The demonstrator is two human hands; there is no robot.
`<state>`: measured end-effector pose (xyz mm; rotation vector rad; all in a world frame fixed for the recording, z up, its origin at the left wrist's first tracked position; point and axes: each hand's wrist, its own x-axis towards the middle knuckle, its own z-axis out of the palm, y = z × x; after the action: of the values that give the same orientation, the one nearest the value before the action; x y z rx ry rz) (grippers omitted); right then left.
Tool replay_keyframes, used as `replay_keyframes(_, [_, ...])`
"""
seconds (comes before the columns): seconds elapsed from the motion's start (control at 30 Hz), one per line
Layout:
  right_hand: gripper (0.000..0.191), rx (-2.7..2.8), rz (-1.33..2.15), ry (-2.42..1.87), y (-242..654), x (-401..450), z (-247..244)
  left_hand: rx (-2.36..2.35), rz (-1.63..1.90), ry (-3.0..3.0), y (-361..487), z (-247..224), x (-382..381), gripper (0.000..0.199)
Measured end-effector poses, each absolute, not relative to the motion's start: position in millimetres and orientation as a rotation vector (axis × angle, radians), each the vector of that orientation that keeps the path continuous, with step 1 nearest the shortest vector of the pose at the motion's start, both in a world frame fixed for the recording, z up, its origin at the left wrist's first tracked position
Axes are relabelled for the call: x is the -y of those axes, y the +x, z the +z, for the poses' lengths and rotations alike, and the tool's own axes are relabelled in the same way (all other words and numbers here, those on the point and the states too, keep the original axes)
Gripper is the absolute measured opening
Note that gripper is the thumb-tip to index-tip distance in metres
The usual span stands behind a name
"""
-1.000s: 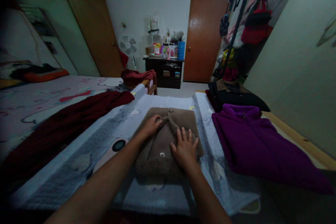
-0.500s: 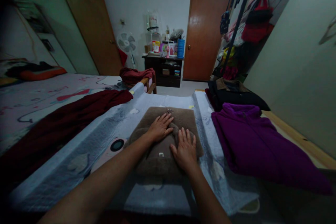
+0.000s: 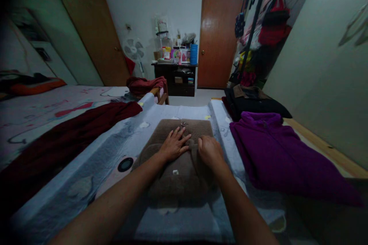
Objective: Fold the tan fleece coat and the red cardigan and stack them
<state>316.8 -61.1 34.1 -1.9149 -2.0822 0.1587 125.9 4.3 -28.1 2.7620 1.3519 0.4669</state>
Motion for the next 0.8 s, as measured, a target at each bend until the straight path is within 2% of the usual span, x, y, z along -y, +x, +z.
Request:
replay_keyframes(0.03, [0.042, 2.088, 0.103, -1.853, 314.0, 47.7, 32.9, -1.358, 0.468, 2.792, 125.8, -30.0, -4.6, 0.057])
replay_keyframes(0.1, [0.049, 2.153, 0.044, -1.766, 308.1, 23.7, 21.6, -1.364, 0.465, 2.839, 125.9, -33.7, -5.1, 0.057])
replay_keyframes(0.3, [0.052, 2.271, 0.088, -1.809, 306.4, -17.6, -15.6, -1.360, 0.451, 2.875, 127.3, -38.8, -5.7, 0.055])
replay_keyframes(0.8, [0.047, 2.198, 0.148, -1.969, 318.3, -79.2, -10.0, -1.376, 0.469, 2.862, 128.8, -41.0, -4.4, 0.056])
